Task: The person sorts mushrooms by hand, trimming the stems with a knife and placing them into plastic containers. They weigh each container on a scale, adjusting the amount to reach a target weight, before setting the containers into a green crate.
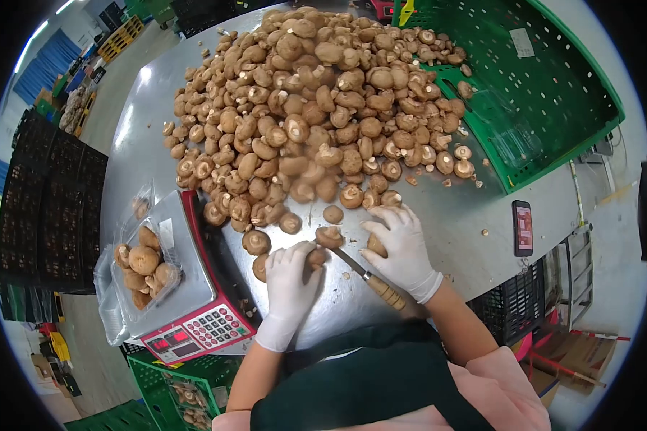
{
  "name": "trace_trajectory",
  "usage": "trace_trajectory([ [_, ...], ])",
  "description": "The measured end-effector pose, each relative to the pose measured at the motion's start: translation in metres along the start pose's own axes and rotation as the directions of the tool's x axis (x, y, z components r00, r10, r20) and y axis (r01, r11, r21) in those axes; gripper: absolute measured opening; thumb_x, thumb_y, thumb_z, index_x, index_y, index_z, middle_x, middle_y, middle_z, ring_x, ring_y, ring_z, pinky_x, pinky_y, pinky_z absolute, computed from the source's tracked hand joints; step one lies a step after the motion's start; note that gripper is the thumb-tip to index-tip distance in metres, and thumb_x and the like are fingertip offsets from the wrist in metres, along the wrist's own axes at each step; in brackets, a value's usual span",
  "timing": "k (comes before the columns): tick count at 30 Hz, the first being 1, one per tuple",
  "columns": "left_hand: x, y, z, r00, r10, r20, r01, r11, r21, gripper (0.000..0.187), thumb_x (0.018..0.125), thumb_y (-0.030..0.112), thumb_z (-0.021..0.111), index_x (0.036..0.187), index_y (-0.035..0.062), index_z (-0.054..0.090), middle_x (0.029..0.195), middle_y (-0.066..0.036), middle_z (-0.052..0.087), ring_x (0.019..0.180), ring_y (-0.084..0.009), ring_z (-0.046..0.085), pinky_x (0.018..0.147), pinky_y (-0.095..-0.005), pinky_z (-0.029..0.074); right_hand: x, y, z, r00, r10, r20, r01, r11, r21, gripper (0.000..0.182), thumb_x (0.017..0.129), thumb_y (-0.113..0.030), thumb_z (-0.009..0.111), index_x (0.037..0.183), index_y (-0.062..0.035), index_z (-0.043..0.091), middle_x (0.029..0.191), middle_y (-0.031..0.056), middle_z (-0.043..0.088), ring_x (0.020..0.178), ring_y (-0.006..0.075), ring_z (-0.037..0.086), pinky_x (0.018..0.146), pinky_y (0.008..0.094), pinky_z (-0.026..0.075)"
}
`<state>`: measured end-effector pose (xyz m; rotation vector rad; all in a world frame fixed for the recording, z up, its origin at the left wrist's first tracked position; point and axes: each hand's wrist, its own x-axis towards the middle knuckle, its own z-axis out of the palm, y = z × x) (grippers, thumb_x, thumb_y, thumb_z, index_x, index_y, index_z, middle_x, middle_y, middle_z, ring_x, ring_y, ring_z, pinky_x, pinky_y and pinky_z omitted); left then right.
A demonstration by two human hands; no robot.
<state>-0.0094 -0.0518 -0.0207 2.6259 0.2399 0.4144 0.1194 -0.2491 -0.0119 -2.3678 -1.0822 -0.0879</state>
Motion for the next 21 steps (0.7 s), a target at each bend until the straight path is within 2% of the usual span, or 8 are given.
trace_trajectory([
  [2, -0.009, -0.007, -0.002, 0.998, -0.033, -0.054, 0.027, 0.994, -0.107, 0.043, 0.077, 0.013, 0.075, 0.117, 0.0084, 0.061, 0.112, -0.011, 0.067, 0.107, -0.0309, 0.061, 0.103, -0.0480, 0.040, 0.009, -0.006, 0.001, 0.999, -0.033, 0.021, 0.031, 0.997, 0.076, 0.042, 0.080, -0.028, 0.075, 0.119, -0.0128, 0.067, 0.129, 0.0095, 0.059, 0.122, 0.0304, 0.051, 0.113, 0.0494, 0.033],
  [6, -0.014, -0.009, -0.005, 0.999, 0.048, 0.024, -0.049, 0.998, 0.049, 0.047, 0.077, 0.005, 0.074, 0.121, 0.0064, 0.059, 0.122, -0.013, 0.063, 0.112, -0.0344, 0.058, 0.098, -0.0470, 0.043, 0.032, -0.024, 0.025, 0.972, -0.182, 0.149, 0.170, 0.981, 0.091, 0.047, 0.081, -0.022, 0.074, 0.126, -0.0120, 0.063, 0.120, 0.0105, 0.062, 0.116, 0.0294, 0.055, 0.106, 0.0463, 0.039],
  [7, -0.015, -0.008, -0.004, 0.997, 0.067, 0.029, -0.069, 0.995, 0.070, 0.053, 0.076, 0.005, 0.075, 0.125, 0.0056, 0.058, 0.126, -0.015, 0.060, 0.115, -0.0369, 0.056, 0.102, -0.0486, 0.042, 0.038, -0.023, 0.039, 0.951, -0.259, 0.167, 0.267, 0.963, -0.028, 0.049, 0.079, -0.020, 0.076, 0.125, -0.0130, 0.061, 0.110, 0.0089, 0.063, 0.108, 0.0277, 0.057, 0.101, 0.0440, 0.040],
  [10, -0.015, 0.000, -0.013, 1.000, -0.016, 0.024, 0.017, 0.999, -0.041, 0.066, 0.074, 0.001, 0.075, 0.135, 0.0061, 0.053, 0.131, -0.016, 0.057, 0.124, -0.0390, 0.051, 0.109, -0.0468, 0.039, 0.038, -0.033, 0.032, 0.989, -0.138, 0.044, 0.115, 0.933, 0.341, 0.050, 0.084, -0.013, 0.072, 0.131, -0.0126, 0.058, 0.114, 0.0101, 0.065, 0.113, 0.0275, 0.059, 0.101, 0.0426, 0.044],
  [11, -0.016, 0.003, -0.020, 0.999, -0.044, 0.014, 0.045, 0.996, -0.078, 0.067, 0.074, 0.001, 0.076, 0.136, 0.0032, 0.052, 0.132, -0.019, 0.057, 0.124, -0.0386, 0.053, 0.107, -0.0458, 0.042, 0.040, -0.037, 0.021, 0.973, -0.049, 0.224, -0.118, 0.732, 0.671, 0.051, 0.088, -0.002, 0.065, 0.137, -0.0069, 0.054, 0.131, 0.0136, 0.060, 0.127, 0.0316, 0.054, 0.104, 0.0447, 0.047],
  [14, -0.020, 0.010, -0.039, 0.989, -0.133, -0.067, 0.109, 0.952, -0.286, 0.067, 0.076, 0.002, 0.076, 0.137, 0.0037, 0.050, 0.133, -0.020, 0.055, 0.125, -0.0382, 0.052, 0.107, -0.0453, 0.043, 0.045, -0.047, -0.004, 0.900, -0.126, 0.418, -0.395, 0.176, 0.902, 0.054, 0.093, 0.007, 0.055, 0.145, -0.0036, 0.046, 0.144, 0.0138, 0.052, 0.139, 0.0262, 0.046, 0.108, 0.0406, 0.047],
  [18, -0.018, 0.013, -0.062, 0.980, -0.126, -0.157, 0.043, 0.893, -0.448, 0.064, 0.072, -0.001, 0.080, 0.131, 0.0032, 0.057, 0.126, -0.018, 0.060, 0.117, -0.0323, 0.061, 0.099, -0.0392, 0.050, 0.045, -0.058, 0.004, 0.841, -0.227, 0.491, -0.469, 0.145, 0.871, 0.053, 0.097, 0.004, 0.055, 0.149, 0.0010, 0.040, 0.147, 0.0134, 0.048, 0.141, 0.0233, 0.042, 0.112, 0.0358, 0.044],
  [21, -0.025, 0.008, -0.066, 0.964, -0.168, -0.206, 0.060, 0.894, -0.445, 0.059, 0.071, 0.000, 0.080, 0.127, 0.0008, 0.059, 0.121, -0.016, 0.063, 0.110, -0.0296, 0.063, 0.097, -0.0375, 0.050, 0.043, -0.068, 0.009, 0.776, -0.256, 0.576, -0.599, -0.013, 0.801, 0.052, 0.101, -0.016, 0.060, 0.147, 0.0019, 0.042, 0.146, 0.0133, 0.049, 0.137, 0.0227, 0.047, 0.111, 0.0362, 0.043],
])
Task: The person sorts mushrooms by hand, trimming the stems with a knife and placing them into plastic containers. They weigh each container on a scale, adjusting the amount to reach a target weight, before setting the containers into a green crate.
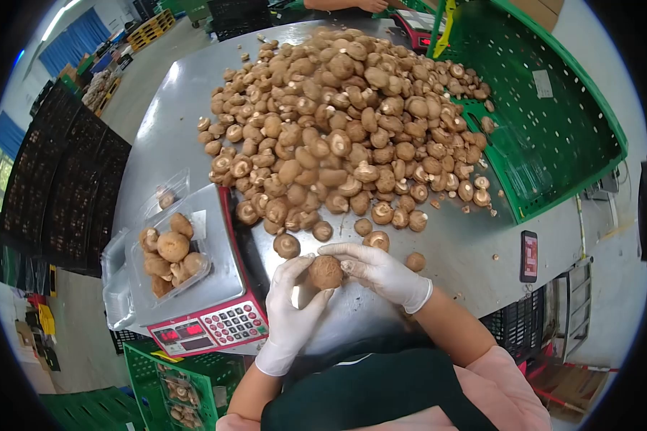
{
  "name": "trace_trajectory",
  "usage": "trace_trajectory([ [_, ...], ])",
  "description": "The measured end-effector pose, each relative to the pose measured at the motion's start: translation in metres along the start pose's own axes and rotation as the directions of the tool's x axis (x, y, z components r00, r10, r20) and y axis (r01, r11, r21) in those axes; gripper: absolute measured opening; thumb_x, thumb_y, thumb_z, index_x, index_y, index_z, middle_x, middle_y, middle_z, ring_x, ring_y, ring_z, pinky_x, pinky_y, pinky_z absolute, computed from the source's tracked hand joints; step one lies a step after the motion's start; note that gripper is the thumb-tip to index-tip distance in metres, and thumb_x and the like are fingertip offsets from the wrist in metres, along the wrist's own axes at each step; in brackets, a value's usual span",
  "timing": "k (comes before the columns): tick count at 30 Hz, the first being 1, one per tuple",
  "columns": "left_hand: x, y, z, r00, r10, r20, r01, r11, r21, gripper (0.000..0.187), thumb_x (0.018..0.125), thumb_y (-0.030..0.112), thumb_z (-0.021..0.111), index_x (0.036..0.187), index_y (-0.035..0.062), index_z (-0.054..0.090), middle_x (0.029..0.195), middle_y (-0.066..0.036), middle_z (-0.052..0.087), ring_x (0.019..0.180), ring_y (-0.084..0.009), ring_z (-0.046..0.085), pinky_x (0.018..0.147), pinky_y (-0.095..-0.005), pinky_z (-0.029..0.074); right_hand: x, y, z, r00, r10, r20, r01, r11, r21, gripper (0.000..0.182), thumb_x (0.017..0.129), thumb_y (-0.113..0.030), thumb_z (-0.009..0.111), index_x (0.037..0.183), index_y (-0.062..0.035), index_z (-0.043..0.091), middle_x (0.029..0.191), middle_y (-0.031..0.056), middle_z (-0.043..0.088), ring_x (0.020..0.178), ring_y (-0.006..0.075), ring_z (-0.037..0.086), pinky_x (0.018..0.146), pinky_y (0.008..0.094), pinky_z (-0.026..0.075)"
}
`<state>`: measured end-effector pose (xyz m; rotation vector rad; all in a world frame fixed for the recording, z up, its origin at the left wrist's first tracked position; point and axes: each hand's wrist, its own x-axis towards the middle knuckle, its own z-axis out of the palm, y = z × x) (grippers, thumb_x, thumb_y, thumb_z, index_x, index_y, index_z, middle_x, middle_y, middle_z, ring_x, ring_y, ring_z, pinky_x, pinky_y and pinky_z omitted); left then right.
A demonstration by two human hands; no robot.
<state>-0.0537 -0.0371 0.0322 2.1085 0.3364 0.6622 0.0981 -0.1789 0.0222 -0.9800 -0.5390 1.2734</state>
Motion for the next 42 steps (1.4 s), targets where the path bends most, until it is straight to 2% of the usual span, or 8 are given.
trace_trajectory([
  [4, -0.009, -0.006, -0.013, 0.999, -0.004, 0.051, 0.002, 0.999, 0.051, 0.058, 0.071, 0.000, 0.079, 0.126, -0.0007, 0.060, 0.118, -0.014, 0.064, 0.105, -0.0256, 0.065, 0.094, -0.0364, 0.051, 0.010, 0.017, 0.013, 0.998, -0.049, 0.048, 0.059, 0.974, -0.218, 0.053, 0.105, -0.034, 0.054, 0.145, 0.0007, 0.045, 0.138, 0.0144, 0.057, 0.127, 0.0211, 0.057, 0.100, 0.0350, 0.051],
  [8, -0.020, 0.015, -0.066, 0.988, -0.156, -0.002, 0.156, 0.985, -0.075, 0.053, 0.074, -0.003, 0.075, 0.125, 0.0006, 0.062, 0.117, -0.014, 0.064, 0.104, -0.0240, 0.065, 0.092, -0.0358, 0.051, 0.024, 0.028, 0.014, 0.987, 0.072, 0.143, -0.115, 0.941, 0.320, 0.059, 0.106, -0.052, 0.042, 0.133, -0.0014, 0.054, 0.111, 0.0237, 0.070, 0.076, 0.0237, 0.067, 0.073, 0.0352, 0.056],
  [13, -0.026, -0.003, -0.176, 0.865, -0.107, -0.491, 0.166, 0.983, 0.078, 0.043, 0.082, -0.015, 0.053, 0.123, -0.0024, 0.061, 0.113, -0.009, 0.064, 0.101, -0.0176, 0.062, 0.095, -0.0320, 0.048, 0.043, 0.024, 0.027, 0.957, 0.195, 0.216, -0.259, 0.909, 0.327, 0.060, 0.108, -0.053, 0.032, 0.135, -0.0030, 0.051, 0.118, 0.0275, 0.067, 0.078, 0.0268, 0.068, 0.075, 0.0356, 0.056],
  [19, -0.034, -0.026, -0.246, 0.851, -0.113, -0.514, 0.192, 0.976, 0.104, 0.036, 0.089, -0.012, 0.054, 0.123, -0.0029, 0.060, 0.119, -0.010, 0.063, 0.102, -0.0182, 0.063, 0.095, -0.0319, 0.050, 0.065, 0.014, 0.046, 0.985, 0.146, 0.095, -0.131, 0.980, -0.152, 0.059, 0.110, -0.048, 0.028, 0.136, 0.0008, 0.050, 0.119, 0.0229, 0.067, 0.088, 0.0249, 0.067, 0.082, 0.0365, 0.054],
  [24, -0.024, -0.037, -0.262, 0.894, -0.091, -0.438, 0.221, 0.941, 0.255, 0.035, 0.086, -0.011, 0.058, 0.119, -0.0020, 0.063, 0.114, -0.009, 0.063, 0.103, -0.0179, 0.064, 0.092, -0.0306, 0.050, 0.089, -0.024, 0.075, 0.994, 0.080, -0.077, -0.105, 0.908, -0.406, 0.046, 0.102, -0.037, 0.061, 0.127, 0.0016, 0.060, 0.112, 0.0074, 0.068, 0.097, 0.0132, 0.064, 0.088, 0.0289, 0.052],
  [29, 0.004, -0.059, -0.268, 0.899, -0.083, -0.430, 0.221, 0.933, 0.284, 0.034, 0.087, -0.005, 0.061, 0.120, 0.0012, 0.064, 0.116, -0.009, 0.065, 0.105, -0.0197, 0.065, 0.090, -0.0324, 0.052, 0.149, -0.039, 0.146, 0.787, -0.561, 0.255, 0.536, 0.420, -0.732, 0.050, 0.082, -0.019, 0.081, 0.123, -0.0015, 0.059, 0.111, 0.0133, 0.065, 0.099, 0.0256, 0.065, 0.085, 0.0379, 0.052],
  [35, 0.015, -0.072, -0.264, 0.923, -0.060, -0.380, 0.176, 0.944, 0.280, 0.036, 0.087, -0.005, 0.062, 0.122, 0.0027, 0.064, 0.117, -0.010, 0.064, 0.107, -0.0212, 0.065, 0.090, -0.0330, 0.051, 0.192, -0.014, 0.168, 0.621, -0.400, 0.674, 0.662, -0.194, -0.724, 0.041, 0.077, -0.020, 0.077, 0.113, -0.0097, 0.060, 0.119, 0.0083, 0.063, 0.121, 0.0290, 0.055, 0.113, 0.0451, 0.036],
  [42, 0.045, -0.073, -0.310, 0.951, 0.001, -0.308, 0.131, 0.904, 0.407, 0.032, 0.088, -0.001, 0.063, 0.120, 0.0024, 0.066, 0.109, -0.010, 0.066, 0.101, -0.0211, 0.066, 0.086, -0.0322, 0.052, 0.150, -0.044, 0.148, 0.710, -0.452, 0.540, 0.610, 0.010, -0.793, 0.038, 0.076, -0.011, 0.074, 0.113, -0.0082, 0.065, 0.134, 0.0133, 0.059, 0.125, 0.0336, 0.054, 0.109, 0.0467, 0.040],
])
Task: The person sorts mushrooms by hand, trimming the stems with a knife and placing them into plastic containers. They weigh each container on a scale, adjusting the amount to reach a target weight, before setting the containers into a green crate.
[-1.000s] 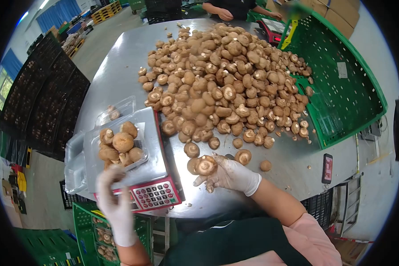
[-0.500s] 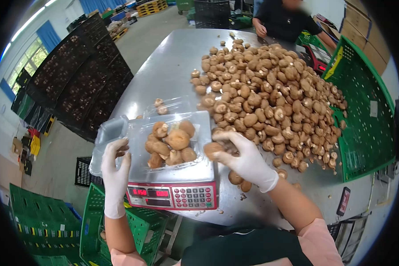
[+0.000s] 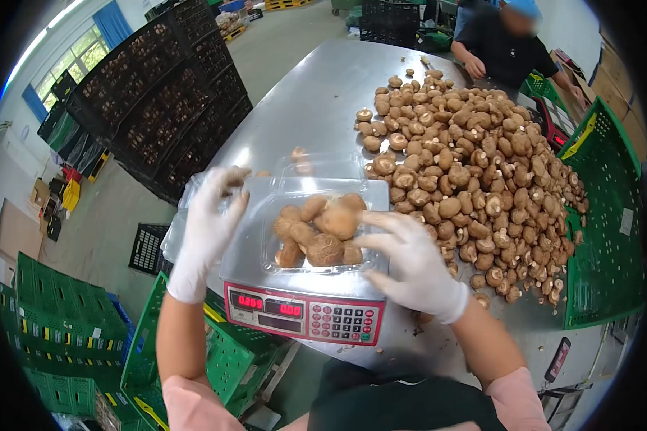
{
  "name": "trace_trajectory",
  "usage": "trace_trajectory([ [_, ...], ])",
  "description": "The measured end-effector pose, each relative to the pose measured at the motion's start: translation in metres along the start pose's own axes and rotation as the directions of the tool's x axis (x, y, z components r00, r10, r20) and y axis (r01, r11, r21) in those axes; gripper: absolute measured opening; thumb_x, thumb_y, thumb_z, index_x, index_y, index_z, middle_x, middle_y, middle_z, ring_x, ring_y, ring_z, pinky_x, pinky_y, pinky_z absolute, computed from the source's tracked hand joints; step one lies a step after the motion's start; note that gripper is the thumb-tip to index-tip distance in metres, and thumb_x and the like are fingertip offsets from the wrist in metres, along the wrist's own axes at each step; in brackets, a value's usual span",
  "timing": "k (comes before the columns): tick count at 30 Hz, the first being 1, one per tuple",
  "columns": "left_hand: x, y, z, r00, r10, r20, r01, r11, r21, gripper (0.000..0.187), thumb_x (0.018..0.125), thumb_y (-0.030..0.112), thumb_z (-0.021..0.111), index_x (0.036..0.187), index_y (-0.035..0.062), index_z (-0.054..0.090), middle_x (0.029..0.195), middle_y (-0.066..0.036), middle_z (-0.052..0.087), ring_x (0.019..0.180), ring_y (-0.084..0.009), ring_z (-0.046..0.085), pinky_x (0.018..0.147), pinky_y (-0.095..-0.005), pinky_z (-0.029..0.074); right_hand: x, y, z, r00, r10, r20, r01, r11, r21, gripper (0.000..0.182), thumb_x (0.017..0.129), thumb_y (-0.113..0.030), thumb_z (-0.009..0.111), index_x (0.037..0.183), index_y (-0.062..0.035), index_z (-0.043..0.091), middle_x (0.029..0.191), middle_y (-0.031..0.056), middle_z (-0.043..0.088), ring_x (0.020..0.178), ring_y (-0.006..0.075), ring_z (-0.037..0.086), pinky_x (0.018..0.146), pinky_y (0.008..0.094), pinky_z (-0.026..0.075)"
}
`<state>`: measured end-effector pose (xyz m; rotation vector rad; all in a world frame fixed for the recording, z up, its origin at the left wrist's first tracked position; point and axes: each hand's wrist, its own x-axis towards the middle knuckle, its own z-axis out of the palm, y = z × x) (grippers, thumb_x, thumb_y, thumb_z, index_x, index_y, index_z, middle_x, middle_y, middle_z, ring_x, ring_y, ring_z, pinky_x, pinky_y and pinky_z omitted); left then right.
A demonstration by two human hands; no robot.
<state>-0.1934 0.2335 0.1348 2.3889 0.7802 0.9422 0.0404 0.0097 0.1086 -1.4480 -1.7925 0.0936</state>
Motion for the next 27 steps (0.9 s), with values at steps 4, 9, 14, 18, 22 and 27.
trace_trajectory([
  [4, 0.060, -0.041, -0.001, 0.971, -0.208, 0.117, 0.189, 0.970, 0.154, 0.040, 0.092, 0.026, 0.065, 0.122, 0.0003, 0.063, 0.102, -0.014, 0.070, 0.091, -0.0210, 0.069, 0.082, -0.0326, 0.054, -0.045, 0.006, -0.004, 0.959, 0.254, -0.126, -0.256, 0.967, -0.004, 0.036, 0.075, -0.001, 0.072, 0.111, -0.0057, 0.065, 0.126, 0.0152, 0.064, 0.117, 0.0346, 0.059, 0.100, 0.0422, 0.048],
  [9, 0.100, -0.042, 0.034, 0.628, -0.642, 0.440, 0.537, 0.767, 0.352, 0.083, 0.089, 0.046, 0.070, 0.148, -0.0035, 0.040, 0.089, -0.015, 0.069, 0.074, -0.0186, 0.069, 0.066, -0.0321, 0.057, -0.070, -0.006, 0.004, 0.908, 0.419, -0.028, -0.415, 0.905, 0.093, 0.036, 0.079, 0.000, 0.070, 0.115, -0.0029, 0.062, 0.119, 0.0157, 0.063, 0.104, 0.0317, 0.065, 0.092, 0.0375, 0.052],
  [14, 0.082, -0.074, 0.064, 0.866, -0.421, 0.271, 0.437, 0.899, -0.002, 0.071, 0.082, 0.006, 0.064, 0.148, -0.0043, 0.040, 0.092, -0.011, 0.068, 0.083, -0.0167, 0.068, 0.073, -0.0304, 0.056, -0.066, -0.005, 0.004, 0.887, 0.463, 0.003, -0.459, 0.878, 0.135, 0.036, 0.085, -0.003, 0.067, 0.121, -0.0020, 0.060, 0.113, 0.0142, 0.066, 0.093, 0.0241, 0.067, 0.085, 0.0335, 0.054],
  [18, 0.025, -0.007, 0.000, 0.947, -0.202, 0.249, 0.261, 0.938, -0.228, 0.064, 0.079, -0.012, 0.048, 0.139, 0.0060, 0.055, 0.117, -0.011, 0.062, 0.111, -0.0199, 0.060, 0.098, -0.0312, 0.048, -0.051, 0.007, -0.004, 0.797, 0.599, 0.083, -0.579, 0.717, 0.387, 0.043, 0.099, -0.023, 0.062, 0.134, 0.0003, 0.053, 0.104, 0.0118, 0.070, 0.081, 0.0184, 0.068, 0.077, 0.0297, 0.054],
  [22, -0.049, 0.037, -0.028, 0.913, -0.047, 0.405, 0.011, 0.996, 0.091, 0.065, 0.070, -0.015, 0.043, 0.122, 0.0107, 0.072, 0.144, -0.024, 0.047, 0.137, -0.0373, 0.042, 0.117, -0.0409, 0.032, -0.024, 0.018, -0.008, 0.658, 0.646, 0.387, -0.721, 0.393, 0.571, 0.062, 0.105, -0.038, 0.053, 0.149, 0.0019, 0.038, 0.093, 0.0124, 0.070, 0.074, 0.0161, 0.067, 0.067, 0.0288, 0.055],
  [27, -0.083, 0.013, 0.008, 0.929, -0.241, 0.281, 0.267, 0.962, -0.056, 0.061, 0.088, -0.003, 0.061, 0.146, 0.0118, 0.050, 0.131, -0.016, 0.055, 0.114, -0.0235, 0.057, 0.092, -0.0311, 0.049, -0.006, 0.030, 0.017, 0.625, 0.564, 0.539, -0.750, 0.244, 0.615, 0.062, 0.103, -0.018, 0.054, 0.153, 0.0050, 0.027, 0.091, 0.0154, 0.069, 0.070, 0.0186, 0.069, 0.060, 0.0294, 0.057],
])
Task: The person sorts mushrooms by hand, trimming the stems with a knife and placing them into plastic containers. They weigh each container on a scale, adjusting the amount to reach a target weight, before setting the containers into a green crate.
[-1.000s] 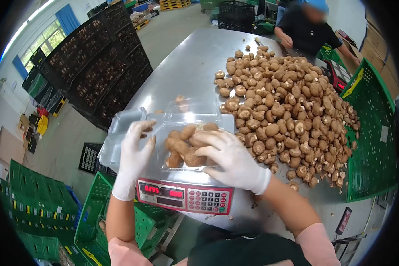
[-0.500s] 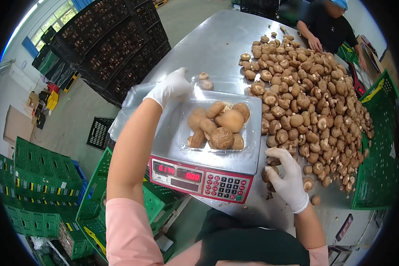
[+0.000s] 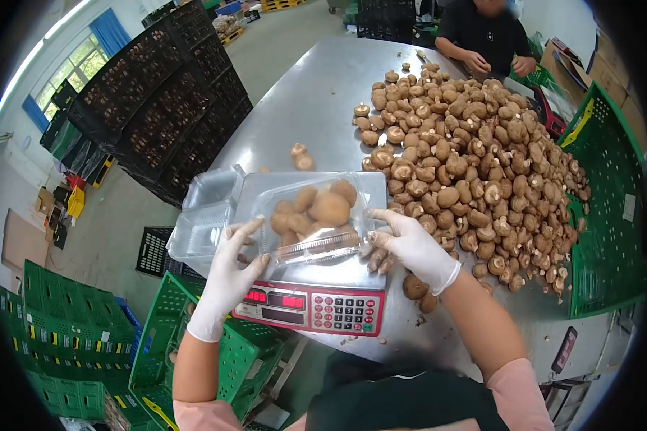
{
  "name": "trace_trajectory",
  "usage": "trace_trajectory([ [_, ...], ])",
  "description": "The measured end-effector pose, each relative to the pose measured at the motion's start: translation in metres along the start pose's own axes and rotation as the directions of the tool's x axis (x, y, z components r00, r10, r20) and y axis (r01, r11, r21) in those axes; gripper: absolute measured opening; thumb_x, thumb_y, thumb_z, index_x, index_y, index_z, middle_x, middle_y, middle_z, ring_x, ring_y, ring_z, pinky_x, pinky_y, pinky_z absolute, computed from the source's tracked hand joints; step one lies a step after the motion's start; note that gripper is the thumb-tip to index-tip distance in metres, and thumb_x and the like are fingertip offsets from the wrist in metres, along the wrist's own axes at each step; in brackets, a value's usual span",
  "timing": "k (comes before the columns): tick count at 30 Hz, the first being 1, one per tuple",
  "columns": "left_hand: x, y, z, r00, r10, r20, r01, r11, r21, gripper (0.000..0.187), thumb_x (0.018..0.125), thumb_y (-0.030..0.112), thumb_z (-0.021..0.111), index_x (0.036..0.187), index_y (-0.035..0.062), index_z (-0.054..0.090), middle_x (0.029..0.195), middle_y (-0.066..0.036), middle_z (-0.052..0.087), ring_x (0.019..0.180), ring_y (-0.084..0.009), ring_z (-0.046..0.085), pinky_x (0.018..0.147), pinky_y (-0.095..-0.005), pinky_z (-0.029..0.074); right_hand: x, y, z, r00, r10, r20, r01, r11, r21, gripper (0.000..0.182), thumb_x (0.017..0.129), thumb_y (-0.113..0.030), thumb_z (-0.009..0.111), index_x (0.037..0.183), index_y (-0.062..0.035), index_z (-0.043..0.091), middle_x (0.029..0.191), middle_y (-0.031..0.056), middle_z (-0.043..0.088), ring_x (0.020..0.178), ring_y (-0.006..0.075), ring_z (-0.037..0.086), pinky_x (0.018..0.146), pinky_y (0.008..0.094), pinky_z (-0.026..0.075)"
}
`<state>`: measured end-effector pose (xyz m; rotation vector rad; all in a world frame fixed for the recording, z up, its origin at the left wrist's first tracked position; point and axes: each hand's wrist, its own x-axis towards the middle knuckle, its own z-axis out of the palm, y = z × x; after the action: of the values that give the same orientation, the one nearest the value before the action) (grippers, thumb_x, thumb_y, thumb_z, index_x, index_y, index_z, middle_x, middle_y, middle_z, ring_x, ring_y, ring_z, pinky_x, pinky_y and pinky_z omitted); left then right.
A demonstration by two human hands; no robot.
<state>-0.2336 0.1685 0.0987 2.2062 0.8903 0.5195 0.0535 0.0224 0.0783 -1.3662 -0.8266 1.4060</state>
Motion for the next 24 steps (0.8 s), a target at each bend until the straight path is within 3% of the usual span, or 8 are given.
trace_trajectory([
  [2, -0.002, -0.004, 0.004, 0.981, -0.182, 0.068, 0.193, 0.948, -0.252, 0.069, 0.092, 0.000, 0.060, 0.155, 0.0118, 0.035, 0.119, -0.013, 0.061, 0.096, -0.0182, 0.063, 0.078, -0.0270, 0.052, 0.002, -0.006, 0.000, 1.000, -0.009, -0.019, 0.009, 1.000, -0.001, 0.055, 0.100, -0.011, 0.054, 0.148, 0.0057, 0.033, 0.092, 0.0153, 0.069, 0.072, 0.0201, 0.070, 0.060, 0.0294, 0.057],
  [4, 0.004, -0.002, 0.002, 0.899, -0.333, 0.284, 0.438, 0.688, -0.579, 0.076, 0.095, 0.004, 0.058, 0.160, 0.0106, 0.020, 0.104, -0.012, 0.067, 0.078, -0.0151, 0.065, 0.066, -0.0251, 0.052, 0.003, -0.018, 0.006, 0.999, 0.032, -0.036, -0.035, 0.997, -0.065, 0.046, 0.100, -0.008, 0.050, 0.143, 0.0027, 0.040, 0.092, 0.0146, 0.071, 0.074, 0.0197, 0.071, 0.062, 0.0280, 0.057],
  [5, 0.006, 0.001, 0.007, 0.915, -0.330, 0.233, 0.403, 0.708, -0.580, 0.077, 0.097, 0.009, 0.057, 0.161, 0.0094, 0.013, 0.087, -0.011, 0.068, 0.063, -0.0149, 0.064, 0.058, -0.0253, 0.050, 0.004, -0.015, 0.005, 0.999, -0.022, -0.036, 0.021, 1.000, -0.014, 0.050, 0.096, -0.005, 0.054, 0.142, 0.0079, 0.038, 0.089, 0.0135, 0.067, 0.072, 0.0211, 0.071, 0.058, 0.0303, 0.057],
  [10, -0.045, 0.009, 0.044, 0.970, -0.237, 0.051, 0.195, 0.640, -0.743, 0.081, 0.090, -0.001, 0.057, 0.160, 0.0130, 0.019, 0.083, -0.004, 0.060, 0.069, -0.0126, 0.062, 0.067, -0.0270, 0.052, -0.027, 0.015, 0.018, 0.977, -0.152, -0.152, 0.150, 0.988, -0.021, 0.042, 0.093, 0.002, 0.051, 0.134, 0.0013, 0.043, 0.079, 0.0087, 0.064, 0.058, 0.0133, 0.059, 0.054, 0.0254, 0.049],
  [14, -0.121, 0.021, 0.060, 0.945, -0.327, 0.008, 0.157, 0.433, -0.888, 0.085, 0.088, -0.004, 0.060, 0.160, 0.0108, 0.017, 0.087, -0.004, 0.059, 0.068, -0.0141, 0.061, 0.065, -0.0288, 0.053, -0.066, 0.035, 0.041, 0.981, -0.133, -0.139, 0.127, 0.991, -0.047, 0.046, 0.088, 0.008, 0.052, 0.133, -0.0002, 0.043, 0.079, 0.0059, 0.062, 0.053, 0.0103, 0.056, 0.047, 0.0231, 0.046],
  [17, -0.172, 0.000, 0.058, 0.817, -0.574, -0.055, 0.168, 0.328, -0.930, 0.084, 0.086, -0.003, 0.064, 0.159, 0.0072, 0.022, 0.091, -0.005, 0.063, 0.064, -0.0135, 0.060, 0.059, -0.0261, 0.051, -0.059, 0.007, 0.092, 0.996, -0.092, 0.002, 0.091, 0.982, -0.165, 0.049, 0.088, 0.008, 0.054, 0.136, 0.0009, 0.043, 0.084, 0.0074, 0.064, 0.058, 0.0111, 0.061, 0.052, 0.0237, 0.049],
  [20, -0.227, -0.034, 0.032, 0.751, -0.605, -0.264, -0.116, 0.272, -0.955, 0.090, 0.083, 0.010, 0.077, 0.156, -0.0009, 0.026, 0.080, -0.001, 0.059, 0.066, -0.0113, 0.059, 0.059, -0.0226, 0.048, -0.041, 0.001, 0.135, 0.885, -0.206, 0.417, 0.298, 0.939, -0.170, 0.058, 0.090, 0.004, 0.061, 0.144, 0.0013, 0.041, 0.108, 0.0114, 0.068, 0.087, 0.0157, 0.067, 0.081, 0.0286, 0.054],
  [24, -0.342, -0.143, -0.009, 0.477, -0.715, -0.511, -0.371, 0.363, -0.855, 0.080, 0.088, -0.001, 0.070, 0.156, 0.0015, 0.027, 0.092, -0.004, 0.061, 0.081, -0.0142, 0.062, 0.069, -0.0229, 0.051, -0.047, -0.004, 0.137, 0.871, -0.243, 0.427, 0.393, 0.867, -0.307, 0.058, 0.088, 0.003, 0.064, 0.143, 0.0003, 0.046, 0.115, 0.0114, 0.067, 0.095, 0.0160, 0.065, 0.088, 0.0291, 0.053],
])
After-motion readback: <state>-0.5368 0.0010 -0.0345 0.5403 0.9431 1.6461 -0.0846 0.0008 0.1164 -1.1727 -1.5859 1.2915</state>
